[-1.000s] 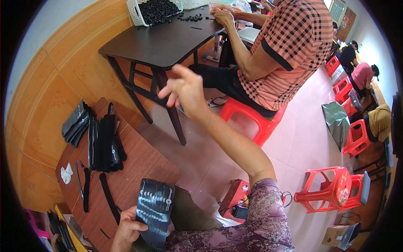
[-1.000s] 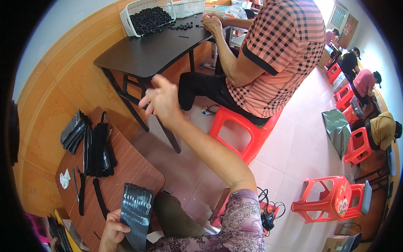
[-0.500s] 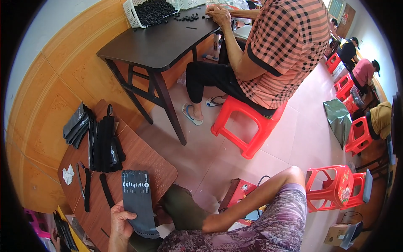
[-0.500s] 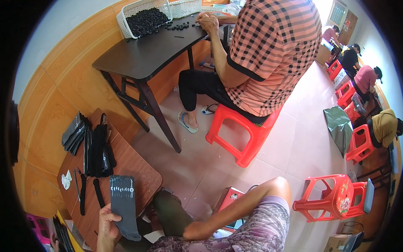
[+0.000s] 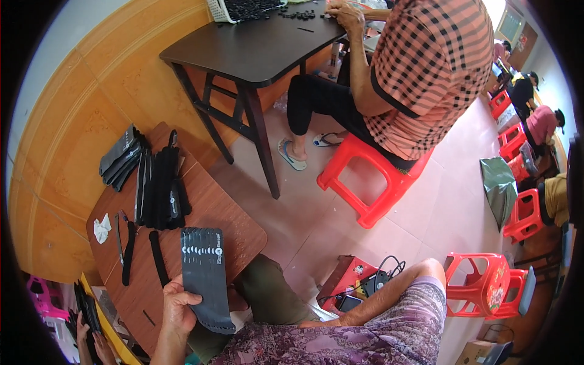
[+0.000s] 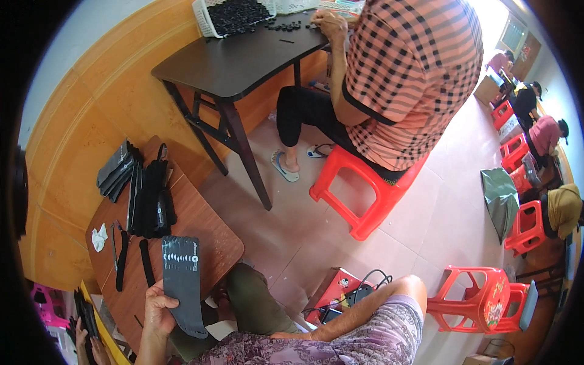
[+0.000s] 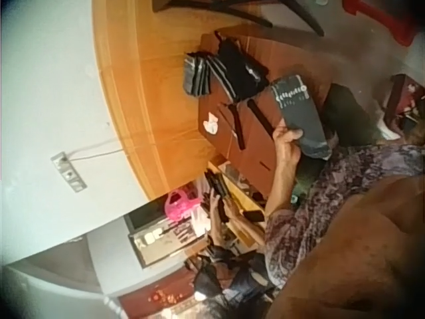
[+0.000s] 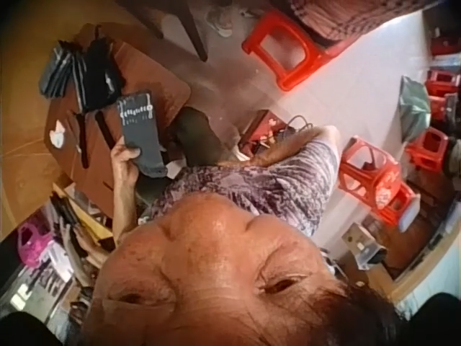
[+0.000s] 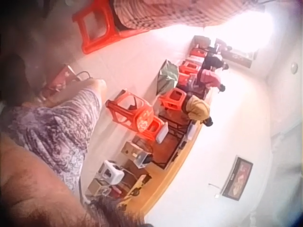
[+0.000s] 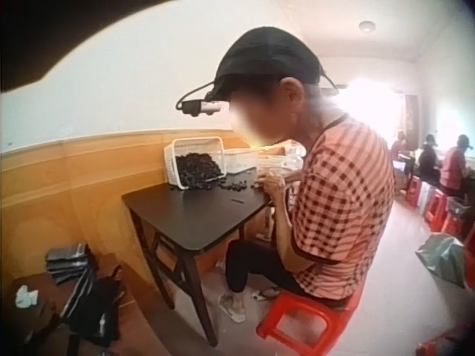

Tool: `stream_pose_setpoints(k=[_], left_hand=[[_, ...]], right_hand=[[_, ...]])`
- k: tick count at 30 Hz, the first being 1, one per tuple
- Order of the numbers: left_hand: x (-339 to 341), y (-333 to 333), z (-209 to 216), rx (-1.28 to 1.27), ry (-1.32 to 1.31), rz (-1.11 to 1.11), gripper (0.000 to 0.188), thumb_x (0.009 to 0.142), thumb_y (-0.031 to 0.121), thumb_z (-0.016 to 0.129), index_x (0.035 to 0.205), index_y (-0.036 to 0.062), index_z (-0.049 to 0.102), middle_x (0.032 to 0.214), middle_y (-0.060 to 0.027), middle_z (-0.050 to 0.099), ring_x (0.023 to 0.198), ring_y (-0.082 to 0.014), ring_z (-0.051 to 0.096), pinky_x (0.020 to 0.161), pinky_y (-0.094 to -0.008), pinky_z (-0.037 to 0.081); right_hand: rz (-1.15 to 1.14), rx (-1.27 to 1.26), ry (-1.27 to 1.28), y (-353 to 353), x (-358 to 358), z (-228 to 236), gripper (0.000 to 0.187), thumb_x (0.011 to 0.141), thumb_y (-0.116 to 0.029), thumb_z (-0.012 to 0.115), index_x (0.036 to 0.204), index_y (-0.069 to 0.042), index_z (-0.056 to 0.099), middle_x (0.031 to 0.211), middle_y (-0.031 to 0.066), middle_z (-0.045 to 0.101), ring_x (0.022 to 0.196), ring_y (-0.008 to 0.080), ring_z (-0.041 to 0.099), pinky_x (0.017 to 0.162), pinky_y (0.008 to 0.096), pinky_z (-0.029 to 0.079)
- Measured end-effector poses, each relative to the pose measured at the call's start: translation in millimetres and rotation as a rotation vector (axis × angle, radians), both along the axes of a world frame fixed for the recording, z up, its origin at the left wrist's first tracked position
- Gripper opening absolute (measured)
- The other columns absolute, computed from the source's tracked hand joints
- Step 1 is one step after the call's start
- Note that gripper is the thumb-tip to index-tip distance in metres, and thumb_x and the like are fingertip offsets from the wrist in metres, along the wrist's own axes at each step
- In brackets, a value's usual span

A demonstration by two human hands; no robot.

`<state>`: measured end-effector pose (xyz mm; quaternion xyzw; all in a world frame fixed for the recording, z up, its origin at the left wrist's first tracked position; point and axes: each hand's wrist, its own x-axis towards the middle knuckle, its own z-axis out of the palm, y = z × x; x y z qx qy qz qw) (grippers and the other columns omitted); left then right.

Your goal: The person is assembling black fabric straps by applying adhesive strips and joining multiple components.

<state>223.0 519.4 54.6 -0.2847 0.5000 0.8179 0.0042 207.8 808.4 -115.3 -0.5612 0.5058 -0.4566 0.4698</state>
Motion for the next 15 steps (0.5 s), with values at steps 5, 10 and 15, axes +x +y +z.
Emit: stream_pose_setpoints(k=[5, 10, 15], left_hand=[[8.7, -2.7, 5.5, 0.003, 0.002, 0.055, 0.062, 0.046, -0.007, 0.051, 0.108, -0.0112, 0.058, 0.098, -0.0197, 0.067, 0.082, -0.0288, 0.067, 0.079, -0.0372, 0.056], [10.7, -5.7, 6.0, 0.081, 0.001, 0.083, 0.063, 0.049, -0.006, 0.053, 0.111, -0.0108, 0.056, 0.103, -0.0199, 0.066, 0.088, -0.0301, 0.067, 0.083, -0.0376, 0.054], [6.8, -9.3, 6.2, 0.182, 0.023, 0.002, 0.056, 0.055, -0.01, 0.054, 0.111, -0.0082, 0.058, 0.103, -0.0158, 0.066, 0.093, -0.025, 0.065, 0.086, -0.0341, 0.051]], right_hand=[[-0.055, 0.001, -0.068, 2.2, -4.5, 2.0, 0.033, 0.075, -0.029, 0.061, 0.093, -0.002, 0.056, 0.085, 0.0194, 0.06, 0.087, 0.0379, 0.058, 0.073, 0.0457, 0.046], [-0.036, 0.039, -0.165, 13.0, -8.3, 1.0, 0.033, 0.076, -0.029, 0.061, 0.095, -0.002, 0.057, 0.084, 0.0189, 0.06, 0.086, 0.0363, 0.058, 0.072, 0.0448, 0.046], [0.091, 0.096, -0.278, 17.1, -15.1, 1.2, 0.034, 0.077, -0.029, 0.061, 0.097, -0.001, 0.057, 0.083, 0.0184, 0.06, 0.084, 0.0347, 0.059, 0.071, 0.044, 0.046]])
